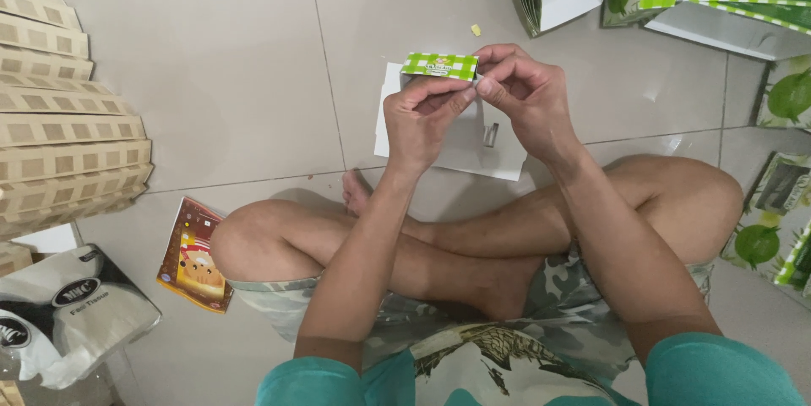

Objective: The person sits on the floor and folds flat-packed cardboard boxes into their final shape. They repeatedly pick up a flat piece, fold the side flaps, and tuck the tabs to form a small rectangular box, then place it aside.

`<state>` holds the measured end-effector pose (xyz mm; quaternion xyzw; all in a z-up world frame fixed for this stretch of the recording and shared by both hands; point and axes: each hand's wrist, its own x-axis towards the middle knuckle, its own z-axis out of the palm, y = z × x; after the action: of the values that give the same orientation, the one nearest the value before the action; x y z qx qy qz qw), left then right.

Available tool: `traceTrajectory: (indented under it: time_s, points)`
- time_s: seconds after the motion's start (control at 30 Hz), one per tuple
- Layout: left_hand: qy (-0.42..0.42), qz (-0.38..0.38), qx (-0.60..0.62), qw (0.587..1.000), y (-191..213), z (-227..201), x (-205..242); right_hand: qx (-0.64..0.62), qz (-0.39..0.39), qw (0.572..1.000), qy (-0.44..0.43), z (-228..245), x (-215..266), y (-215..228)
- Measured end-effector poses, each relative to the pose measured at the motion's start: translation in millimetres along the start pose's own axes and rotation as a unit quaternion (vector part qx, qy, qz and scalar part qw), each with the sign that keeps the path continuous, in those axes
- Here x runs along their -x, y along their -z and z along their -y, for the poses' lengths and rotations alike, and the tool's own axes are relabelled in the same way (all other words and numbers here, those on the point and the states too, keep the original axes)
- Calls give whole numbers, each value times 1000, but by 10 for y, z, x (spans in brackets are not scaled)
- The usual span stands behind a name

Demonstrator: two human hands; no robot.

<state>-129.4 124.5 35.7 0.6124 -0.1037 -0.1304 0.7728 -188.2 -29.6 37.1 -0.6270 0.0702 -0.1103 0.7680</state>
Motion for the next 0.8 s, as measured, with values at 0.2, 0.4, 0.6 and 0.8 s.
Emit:
traceTrajectory:
  time_s: [0.2, 0.4, 0.6, 0.8]
  points:
    - [46, -30, 41, 998, -26, 47, 6, 25, -51, 996, 72, -161, 31, -108]
    - [104, -38, 203, 973, 93, 224, -22, 174, -7, 961, 214, 94, 27, -297]
    - [196, -82, 245, 946, 257, 72, -122, 50, 7, 999, 9, 92, -74, 49]
    - [84, -66, -14, 994, 186, -83, -144, -223, 57, 967, -111, -238, -46, 273]
